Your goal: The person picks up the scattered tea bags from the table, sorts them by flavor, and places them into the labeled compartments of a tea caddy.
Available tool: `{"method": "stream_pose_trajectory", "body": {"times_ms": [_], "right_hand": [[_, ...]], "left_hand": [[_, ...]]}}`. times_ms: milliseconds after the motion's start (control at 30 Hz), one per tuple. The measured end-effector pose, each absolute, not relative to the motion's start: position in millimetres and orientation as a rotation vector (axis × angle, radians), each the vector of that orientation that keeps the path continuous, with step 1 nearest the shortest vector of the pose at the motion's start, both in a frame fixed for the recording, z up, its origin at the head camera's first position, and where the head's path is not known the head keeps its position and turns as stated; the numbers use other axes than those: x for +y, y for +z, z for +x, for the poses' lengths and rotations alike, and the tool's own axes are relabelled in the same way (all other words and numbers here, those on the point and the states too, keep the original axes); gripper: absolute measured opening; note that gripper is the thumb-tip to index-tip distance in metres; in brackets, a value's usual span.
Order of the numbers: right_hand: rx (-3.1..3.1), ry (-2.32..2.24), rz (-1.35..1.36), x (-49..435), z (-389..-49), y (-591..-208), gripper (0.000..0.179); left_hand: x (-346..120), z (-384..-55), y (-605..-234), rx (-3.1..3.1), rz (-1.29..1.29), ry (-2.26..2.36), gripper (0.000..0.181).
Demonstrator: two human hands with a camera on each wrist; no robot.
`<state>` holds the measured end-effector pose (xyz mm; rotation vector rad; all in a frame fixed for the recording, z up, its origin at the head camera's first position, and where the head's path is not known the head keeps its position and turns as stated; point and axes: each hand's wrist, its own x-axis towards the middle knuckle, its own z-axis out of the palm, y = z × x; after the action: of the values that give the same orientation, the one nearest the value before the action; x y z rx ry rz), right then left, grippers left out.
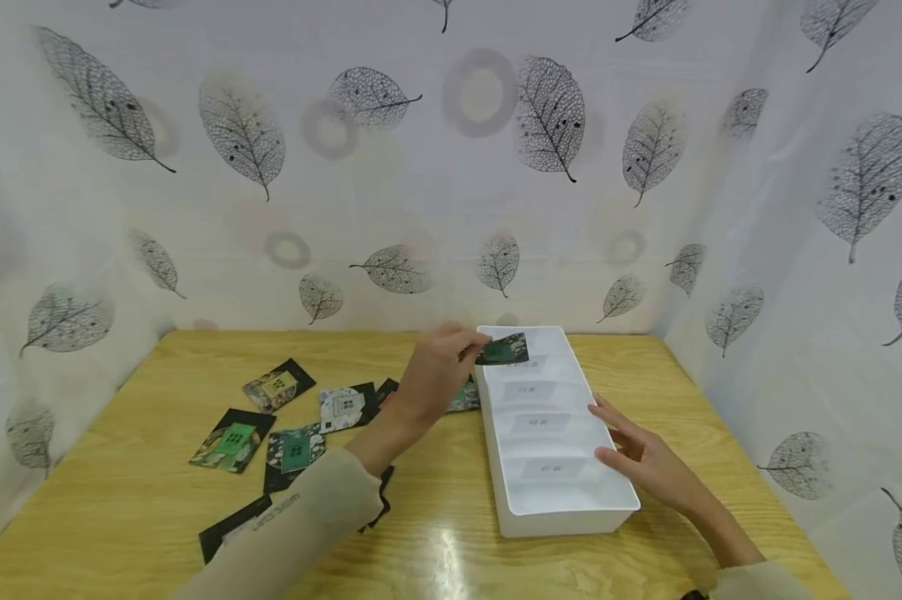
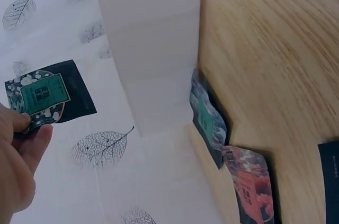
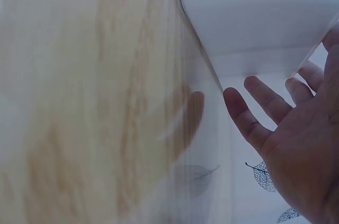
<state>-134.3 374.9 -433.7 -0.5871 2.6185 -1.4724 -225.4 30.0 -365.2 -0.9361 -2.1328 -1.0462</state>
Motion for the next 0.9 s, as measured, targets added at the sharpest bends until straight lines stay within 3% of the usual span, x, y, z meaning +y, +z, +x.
{"method": "stream_pose_trajectory", "body": {"times_ms": [467, 900], "right_hand": [[2.612, -1.488, -0.578, 372.9, -134.2, -434.4, 0.064], [2.629, -1.470, -0.588, 375.9, -134.5, -437.1, 0.063]], "left_hand": [[64.6, -237.9, -395.8, -2.253, -1.023, -0.684, 0.012], [70.0, -239.5, -416.3, -2.491, -0.976, -0.236, 0.027]]}}
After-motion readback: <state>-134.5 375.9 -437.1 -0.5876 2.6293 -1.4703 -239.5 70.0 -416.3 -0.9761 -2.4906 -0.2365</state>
